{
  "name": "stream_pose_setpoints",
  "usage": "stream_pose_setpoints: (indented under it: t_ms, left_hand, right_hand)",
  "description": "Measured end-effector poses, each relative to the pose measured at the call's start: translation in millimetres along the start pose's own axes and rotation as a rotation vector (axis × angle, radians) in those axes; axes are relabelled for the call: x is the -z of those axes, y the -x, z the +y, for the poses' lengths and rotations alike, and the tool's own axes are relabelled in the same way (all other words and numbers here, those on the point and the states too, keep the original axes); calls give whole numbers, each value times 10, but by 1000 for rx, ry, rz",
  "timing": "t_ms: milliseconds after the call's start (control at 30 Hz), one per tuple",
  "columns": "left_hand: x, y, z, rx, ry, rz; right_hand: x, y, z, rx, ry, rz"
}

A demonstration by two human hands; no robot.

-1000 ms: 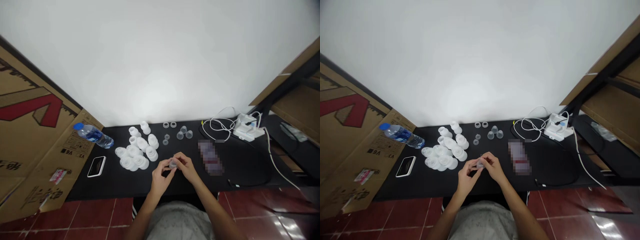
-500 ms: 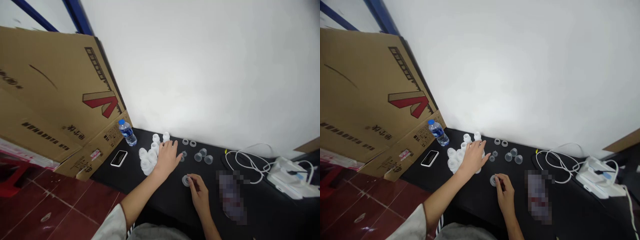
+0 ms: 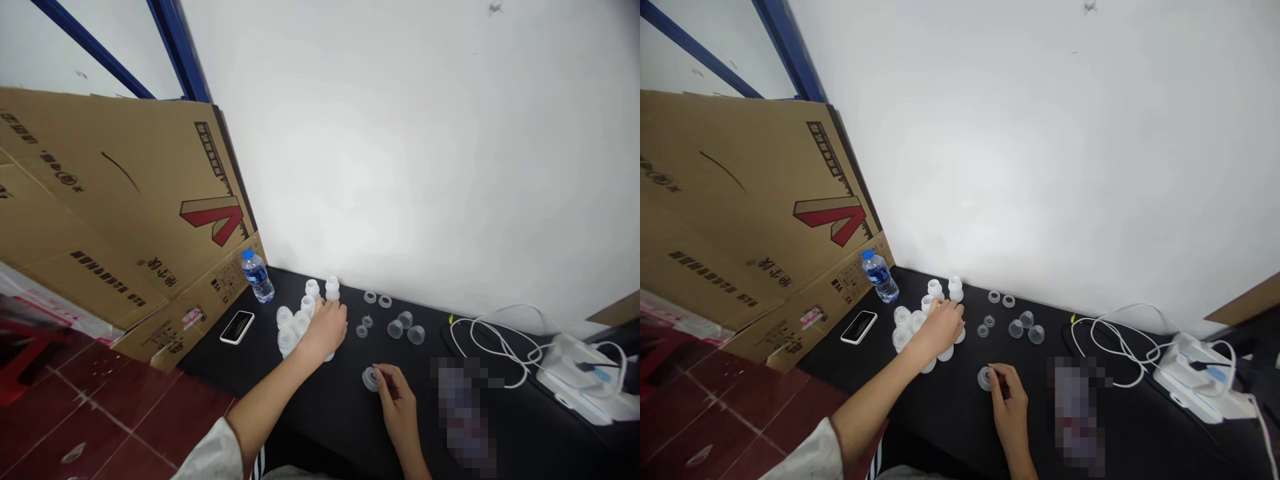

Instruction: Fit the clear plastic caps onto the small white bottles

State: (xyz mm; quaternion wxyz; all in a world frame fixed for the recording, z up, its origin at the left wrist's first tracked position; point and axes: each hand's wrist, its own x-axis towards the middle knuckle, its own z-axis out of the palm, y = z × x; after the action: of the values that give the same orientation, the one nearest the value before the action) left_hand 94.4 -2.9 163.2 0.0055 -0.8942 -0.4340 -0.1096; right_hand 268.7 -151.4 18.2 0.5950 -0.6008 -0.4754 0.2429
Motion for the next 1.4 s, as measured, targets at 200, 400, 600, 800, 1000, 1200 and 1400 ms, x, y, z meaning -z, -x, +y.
stream_pose_setpoints:
  t_ms: [200,400,600,800,1000,1200,1400]
  left_hand:
    - [110,94,-54,-29,65,75]
    - [525,26,-676,128,93,128]
    - [572,-154,-1337,30,204,-72]
    - [531,-372,-1323,-113,135,-296]
    - [458,-491,-1301,-127,24,-319]
    - [348,-725,-1312,-113,17,-401]
    - [214,-892,-1269,-80,42,-403]
  right_hand:
    - [-4,-3,6,3,3,-1]
    - [8,-3,-24,-8,-15,19]
    - [6,-15,-31,-15,-29,32]
    - [24,-12,-64,-29,-28,23]
    - [28,-20,-79,-28,-30,46]
    - [36,-21,-71,-32,-20,33]
    - [48,-27,-88,-24,-25,29]
